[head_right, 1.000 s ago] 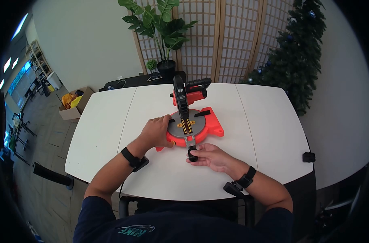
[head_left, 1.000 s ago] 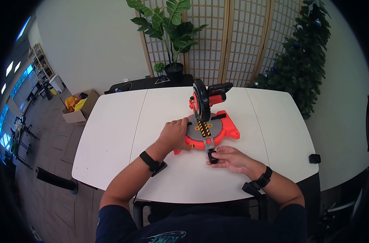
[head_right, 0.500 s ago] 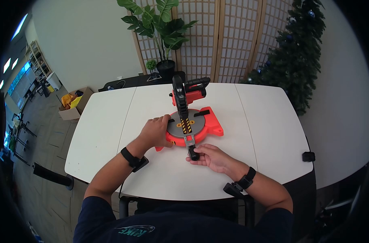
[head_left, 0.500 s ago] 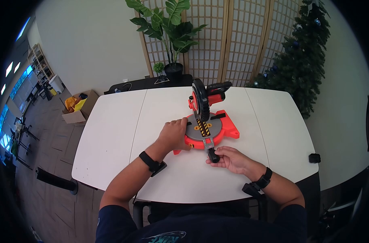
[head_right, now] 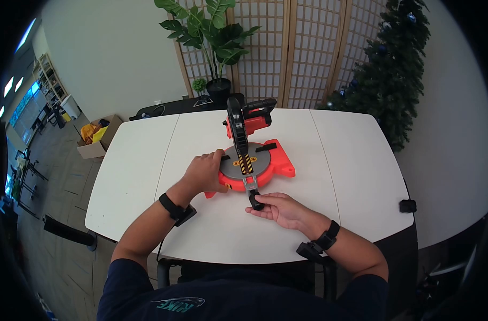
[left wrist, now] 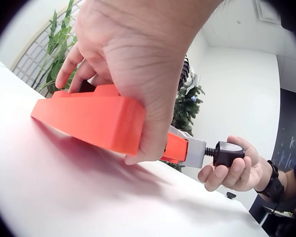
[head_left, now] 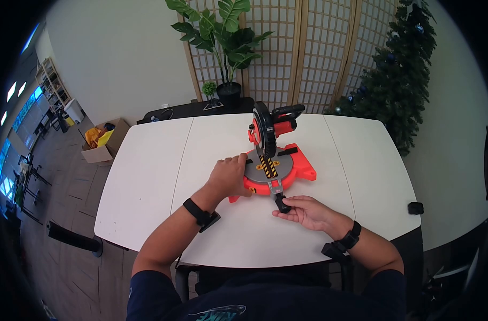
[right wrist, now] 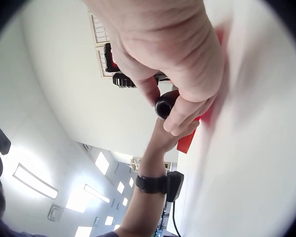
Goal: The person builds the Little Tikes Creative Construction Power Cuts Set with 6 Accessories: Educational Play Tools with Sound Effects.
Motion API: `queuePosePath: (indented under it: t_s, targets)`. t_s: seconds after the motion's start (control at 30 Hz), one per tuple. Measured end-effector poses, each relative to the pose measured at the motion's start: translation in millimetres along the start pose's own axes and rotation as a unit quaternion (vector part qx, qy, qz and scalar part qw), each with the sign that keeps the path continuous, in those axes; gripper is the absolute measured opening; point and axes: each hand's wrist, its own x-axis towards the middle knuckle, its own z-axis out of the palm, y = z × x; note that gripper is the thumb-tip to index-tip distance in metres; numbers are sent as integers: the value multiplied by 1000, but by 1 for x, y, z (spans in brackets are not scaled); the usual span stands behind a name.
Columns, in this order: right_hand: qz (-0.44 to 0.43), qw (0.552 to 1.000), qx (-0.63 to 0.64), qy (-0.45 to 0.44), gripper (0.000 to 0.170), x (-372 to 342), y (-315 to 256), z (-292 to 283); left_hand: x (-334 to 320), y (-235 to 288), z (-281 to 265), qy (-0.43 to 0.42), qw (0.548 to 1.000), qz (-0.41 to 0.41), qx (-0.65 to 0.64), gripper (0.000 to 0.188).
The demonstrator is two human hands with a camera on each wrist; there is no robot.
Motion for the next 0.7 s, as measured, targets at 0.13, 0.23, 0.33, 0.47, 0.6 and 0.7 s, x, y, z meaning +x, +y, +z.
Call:
queuePosePath:
  t_s: [0.13,0.23,0.33,0.47,0.6,0.7]
  targets:
    - [13,1000,-22,-6,32,-2,-2,-3,0,-1,1,5,1000,5,-8,90]
    - [1,999,-17,-42,30,-3,-3,-2,0,-2,4,11,1000,7,-2,90]
    - [8,999,-5,-36,31,-3,-2,-2,0,-1,2,4,1000,4,-5,90]
    - [-13,998,-54,24,35,-2,2,3,0,-2,3,9,1000,8,-8,90]
    - [13,999,-12,-41,30,-3,-6,-2,-1,-2,1,8,1000,5,-9,88]
    - [19,999,0,-36,31,0,-6,-2,-1,-2,2,14,1000,10,-8,87]
